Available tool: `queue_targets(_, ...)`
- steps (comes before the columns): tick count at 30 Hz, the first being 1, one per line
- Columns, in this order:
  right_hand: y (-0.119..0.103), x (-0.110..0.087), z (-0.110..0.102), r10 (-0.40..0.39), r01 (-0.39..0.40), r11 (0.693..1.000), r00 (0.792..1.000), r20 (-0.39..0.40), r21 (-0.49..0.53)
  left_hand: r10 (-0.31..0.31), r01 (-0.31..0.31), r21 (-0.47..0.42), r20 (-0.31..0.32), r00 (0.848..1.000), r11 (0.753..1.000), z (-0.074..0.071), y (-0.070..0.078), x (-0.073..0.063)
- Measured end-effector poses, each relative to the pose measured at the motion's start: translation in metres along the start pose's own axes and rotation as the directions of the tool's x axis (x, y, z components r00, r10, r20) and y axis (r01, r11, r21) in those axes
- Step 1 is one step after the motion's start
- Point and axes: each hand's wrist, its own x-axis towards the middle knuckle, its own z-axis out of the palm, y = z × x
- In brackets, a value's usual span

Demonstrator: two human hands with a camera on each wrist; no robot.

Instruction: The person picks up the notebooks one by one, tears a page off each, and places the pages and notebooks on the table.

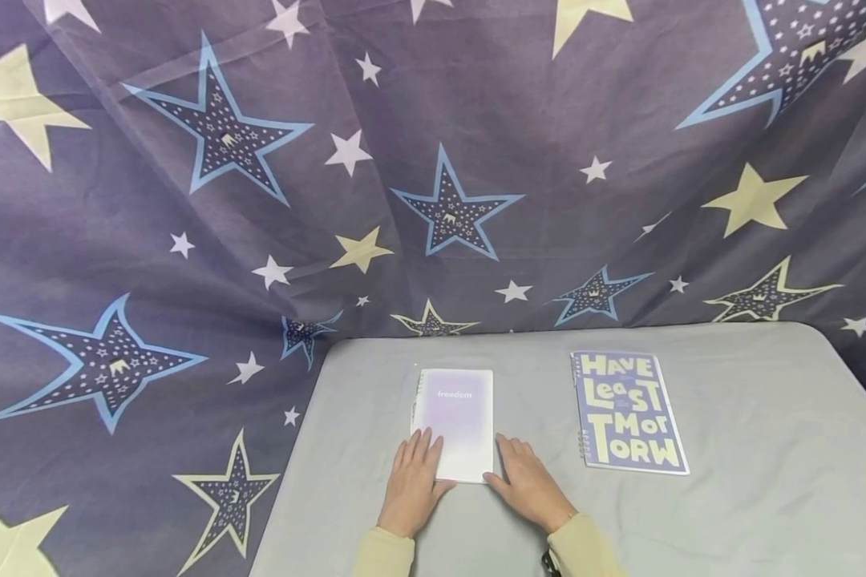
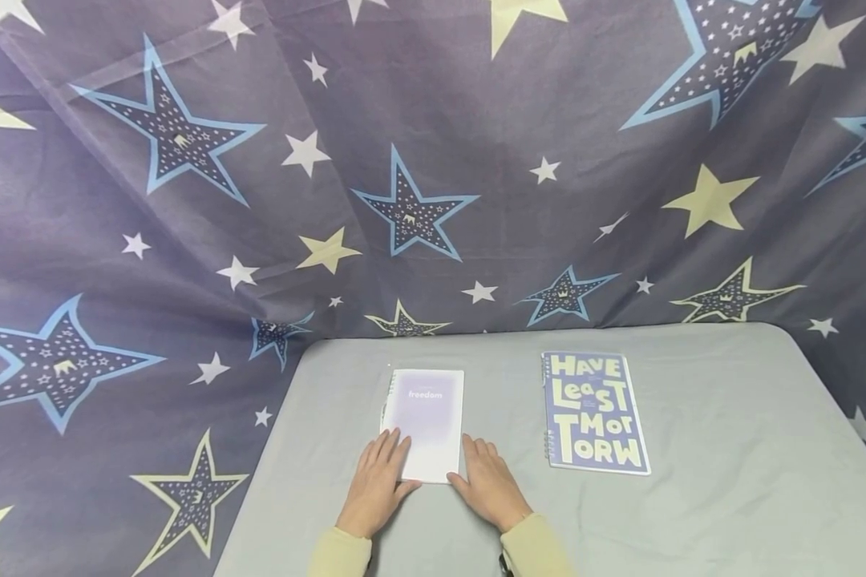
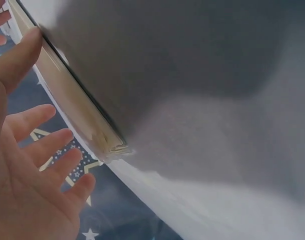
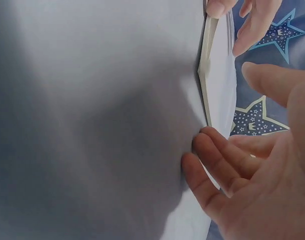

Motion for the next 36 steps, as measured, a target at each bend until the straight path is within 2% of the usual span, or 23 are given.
queue_targets(8, -0.002, 0.003, 0.000, 0.007, -0.006, 1.000, 1.000, 0.018, -0.013, -0.030, 0.032, -0.074, 0.032, 0.999, 0.997, -0.001, -0.003, -0.002)
queue_targets(13, -0.003, 0.005, 0.000, 0.004, -0.004, 1.000, 1.000, 0.002, -0.004, -0.036, 0.038, -0.123, 0.017, 0.999, 0.992, -0.001, -0.005, -0.004)
queue_targets(20, -0.003, 0.007, 0.004, -0.010, 0.011, 0.999, 1.000, -0.021, 0.052, -0.053, 0.055, -0.150, 0.018, 0.998, 0.987, 0.000, -0.006, -0.005)
queue_targets(27, -0.007, 0.008, 0.003, 0.017, -0.013, 0.995, 0.999, -0.046, 0.095, -0.070, 0.075, -0.188, 0.033, 0.997, 0.979, -0.001, -0.005, -0.006)
queue_targets(36, -0.012, 0.010, 0.002, 0.013, 0.006, 0.976, 0.996, -0.083, 0.218, -0.087, 0.096, -0.248, 0.048, 0.995, 0.964, -0.001, -0.008, -0.008)
